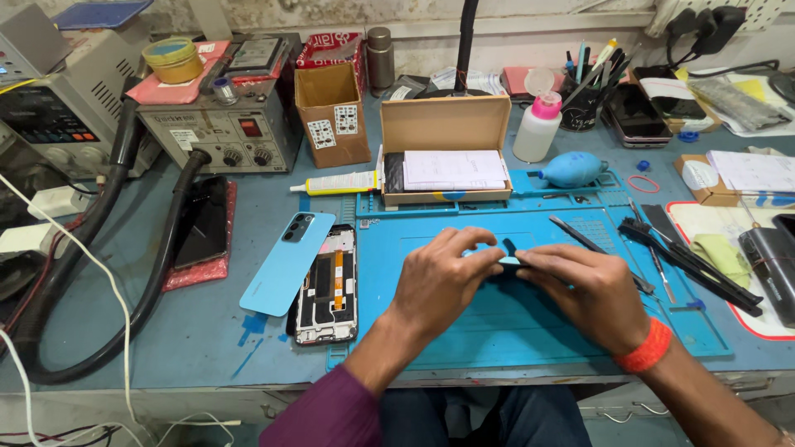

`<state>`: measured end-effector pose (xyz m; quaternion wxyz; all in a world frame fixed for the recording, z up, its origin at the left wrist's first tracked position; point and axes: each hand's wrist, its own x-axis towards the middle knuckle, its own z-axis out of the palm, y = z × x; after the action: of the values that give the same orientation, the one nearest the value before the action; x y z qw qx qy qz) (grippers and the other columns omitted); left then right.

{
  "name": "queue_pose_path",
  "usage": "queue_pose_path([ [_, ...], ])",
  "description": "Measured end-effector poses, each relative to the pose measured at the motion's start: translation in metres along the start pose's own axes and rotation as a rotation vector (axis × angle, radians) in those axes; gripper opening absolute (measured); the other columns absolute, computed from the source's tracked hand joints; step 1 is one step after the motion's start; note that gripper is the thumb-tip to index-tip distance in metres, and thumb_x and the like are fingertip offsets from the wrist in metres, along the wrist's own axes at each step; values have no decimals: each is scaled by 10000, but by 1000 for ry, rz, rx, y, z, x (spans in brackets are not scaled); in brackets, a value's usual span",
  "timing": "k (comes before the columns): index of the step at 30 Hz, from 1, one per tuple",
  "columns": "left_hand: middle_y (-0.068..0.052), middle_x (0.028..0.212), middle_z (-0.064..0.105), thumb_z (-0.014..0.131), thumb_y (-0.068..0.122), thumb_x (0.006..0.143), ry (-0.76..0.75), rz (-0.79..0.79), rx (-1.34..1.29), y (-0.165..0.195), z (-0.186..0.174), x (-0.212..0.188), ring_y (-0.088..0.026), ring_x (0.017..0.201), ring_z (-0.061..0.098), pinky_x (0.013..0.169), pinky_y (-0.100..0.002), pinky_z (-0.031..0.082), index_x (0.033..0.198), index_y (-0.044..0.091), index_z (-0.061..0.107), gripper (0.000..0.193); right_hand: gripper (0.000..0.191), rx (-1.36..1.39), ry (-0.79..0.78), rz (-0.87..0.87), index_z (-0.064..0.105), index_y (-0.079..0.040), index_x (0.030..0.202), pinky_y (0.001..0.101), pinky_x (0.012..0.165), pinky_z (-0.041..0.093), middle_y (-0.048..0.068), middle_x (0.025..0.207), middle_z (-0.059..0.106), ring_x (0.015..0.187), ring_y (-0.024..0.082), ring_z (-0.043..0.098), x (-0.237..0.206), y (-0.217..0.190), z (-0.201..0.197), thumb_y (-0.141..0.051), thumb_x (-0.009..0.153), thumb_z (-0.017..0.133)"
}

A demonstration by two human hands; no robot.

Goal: The person works at a repair bench with several disassembled smartphones. They lift the mid-frame from a phone body, brush debris from the frame and internal components, press the frame back onto the phone, and use a heated tool along the edges of the opened device while steadying it with the other hand.

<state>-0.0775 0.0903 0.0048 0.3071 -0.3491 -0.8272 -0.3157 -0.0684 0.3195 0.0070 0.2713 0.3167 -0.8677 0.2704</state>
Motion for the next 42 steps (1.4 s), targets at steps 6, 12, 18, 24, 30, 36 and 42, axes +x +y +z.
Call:
queue_pose_path([
  [6, -36, 1123, 710, 758, 214, 913, -7, -44, -51, 17, -20, -26, -242, 978, 691, 762, -384, 564, 1061, 138, 774, 167, 267, 84, -25, 44, 779, -85, 1050, 301, 640, 597, 82, 973, 776, 754, 200, 753, -18, -19, -1, -116, 788, 815],
  [12, -57, 1149, 707, 767, 199, 909, 31, -5, -63, 18, -21, -30, -253, 1018, 682, 804, -400, 555, 1130, 133, 777, 231, 276, 65, 9, -7, 760, -62, 1073, 313, 682, 591, 94, 996, 766, 807, 214, 748, -17, -30, 1, -89, 802, 801],
  [18, -52, 1092, 728, 762, 155, 928, 27, -21, -116, 17, -12, -28, -240, 1010, 693, 813, -387, 561, 1101, 103, 764, 181, 251, -23, 12, -77, 750, -60, 1043, 330, 674, 580, 86, 975, 765, 814, 228, 747, -13, -30, 1, -97, 804, 819],
  [24, -54, 1050, 730, 764, 138, 919, 41, -18, -113, 19, -13, -28, -245, 992, 700, 800, -385, 559, 1051, 71, 758, 149, 299, 45, 4, -47, 747, -65, 1084, 319, 718, 592, 94, 1015, 765, 862, 231, 755, -20, -22, -6, -91, 792, 808],
  [30, -49, 1038, 731, 767, 132, 922, 53, -31, -131, 19, -10, -26, -241, 974, 701, 781, -384, 554, 1046, 69, 756, 139, 401, 147, 74, 269, 730, -48, 1200, 288, 790, 623, 84, 1110, 783, 963, 178, 776, -48, -12, -16, -67, 804, 792],
  [36, -42, 1042, 722, 764, 121, 925, 30, -31, -120, 19, -10, -26, -244, 952, 696, 771, -387, 548, 1067, 70, 753, 151, 345, 67, 79, 162, 732, -69, 1183, 303, 855, 615, 99, 1165, 768, 1032, 209, 768, -57, -9, -19, -34, 841, 760],
  [42, -44, 1106, 716, 730, 115, 923, 6, 21, -21, 25, -9, -24, -245, 1044, 672, 906, -414, 504, 1135, 93, 754, 214, 348, -12, 21, 88, 739, -93, 1165, 314, 789, 609, 92, 1127, 765, 969, 230, 768, -43, -12, -24, -50, 822, 774],
])
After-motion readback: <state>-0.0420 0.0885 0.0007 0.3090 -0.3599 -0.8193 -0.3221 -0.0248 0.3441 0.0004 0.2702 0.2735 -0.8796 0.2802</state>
